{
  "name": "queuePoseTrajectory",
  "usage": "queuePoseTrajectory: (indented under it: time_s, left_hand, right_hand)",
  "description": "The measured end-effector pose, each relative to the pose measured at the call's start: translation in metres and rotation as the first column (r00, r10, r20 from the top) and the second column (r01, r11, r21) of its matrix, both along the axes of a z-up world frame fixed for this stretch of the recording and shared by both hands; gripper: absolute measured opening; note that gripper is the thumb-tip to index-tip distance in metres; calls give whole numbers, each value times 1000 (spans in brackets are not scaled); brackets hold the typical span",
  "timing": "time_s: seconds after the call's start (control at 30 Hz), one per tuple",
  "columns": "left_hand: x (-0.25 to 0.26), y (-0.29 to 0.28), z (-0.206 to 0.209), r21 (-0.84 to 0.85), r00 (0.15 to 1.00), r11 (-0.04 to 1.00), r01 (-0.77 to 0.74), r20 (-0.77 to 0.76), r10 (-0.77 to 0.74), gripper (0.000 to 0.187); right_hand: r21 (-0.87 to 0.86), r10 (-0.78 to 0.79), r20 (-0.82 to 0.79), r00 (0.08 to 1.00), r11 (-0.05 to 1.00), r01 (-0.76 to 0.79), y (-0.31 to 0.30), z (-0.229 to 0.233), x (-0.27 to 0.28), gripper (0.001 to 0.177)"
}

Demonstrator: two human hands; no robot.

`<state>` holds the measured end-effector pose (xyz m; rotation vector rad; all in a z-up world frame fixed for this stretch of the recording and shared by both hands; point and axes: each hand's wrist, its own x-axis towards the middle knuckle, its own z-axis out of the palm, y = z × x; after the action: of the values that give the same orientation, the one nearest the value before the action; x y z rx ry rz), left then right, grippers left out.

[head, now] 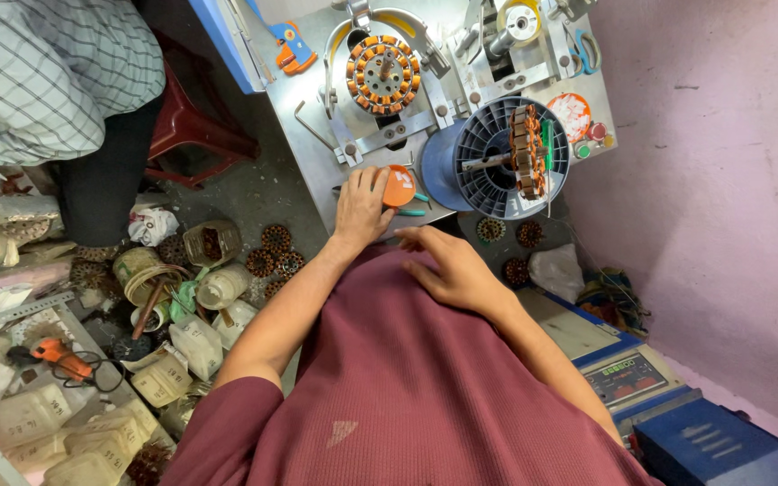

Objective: The person uses a green screwdriver to adjust and secure copper windings on a motor stator. They repeatedly insert small white insulating pieces between the windings and use the screwdriver to press them into place. The person also operates a nearby winding machine, adjusting its components and pressing a red button.

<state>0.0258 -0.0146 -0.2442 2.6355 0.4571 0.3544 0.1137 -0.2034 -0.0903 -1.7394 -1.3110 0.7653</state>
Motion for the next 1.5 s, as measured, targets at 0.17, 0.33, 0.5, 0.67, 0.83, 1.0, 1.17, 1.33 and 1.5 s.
queuePoseTrajectory:
  time_s: [0.17,0.33,0.5,0.67,0.83,1.0,1.17,1.33,1.5]
  left_hand:
    - [-19,0,-13,-67,999,997,-31,26,33,60]
    - [-34,3,-16,-96,995,995,21,98,-11,48]
    - [-41,8,-15,-91,997,996,20,74,-13,34]
    - [-49,11,-12,-119,997,993,5,75,4,29]
    - [-54,18,-6,-150,999,989,-11,51,19,29]
    - [-48,24,12,-131,999,991,-11,39,16,37]
    - [-37,20,20,-226,993,973,-52,92,75,50]
    - [4,19,-15,-614,901,754,-236,152,406,45]
    - [67,44,-54,-965,896,207,-158,-51,442,27]
  right_hand:
    - [29,-139,-45,989,990,141,17,-40,1,43]
    - [118,-278,-23,960,953,279,37,-91,14,39]
    - [167,-413,78,907,903,396,64,-143,34,29]
    - [133,-386,297,873,922,363,85,-186,56,19]
    - [-29,-284,460,841,942,334,100,-215,66,11]
    - [-80,-261,529,808,932,354,112,-221,64,6]
    - [-48,-307,497,811,924,379,113,-200,61,9]
    - [54,-467,494,733,858,511,101,-185,48,11]
    - [-75,-532,37,846,843,533,102,-206,60,11]
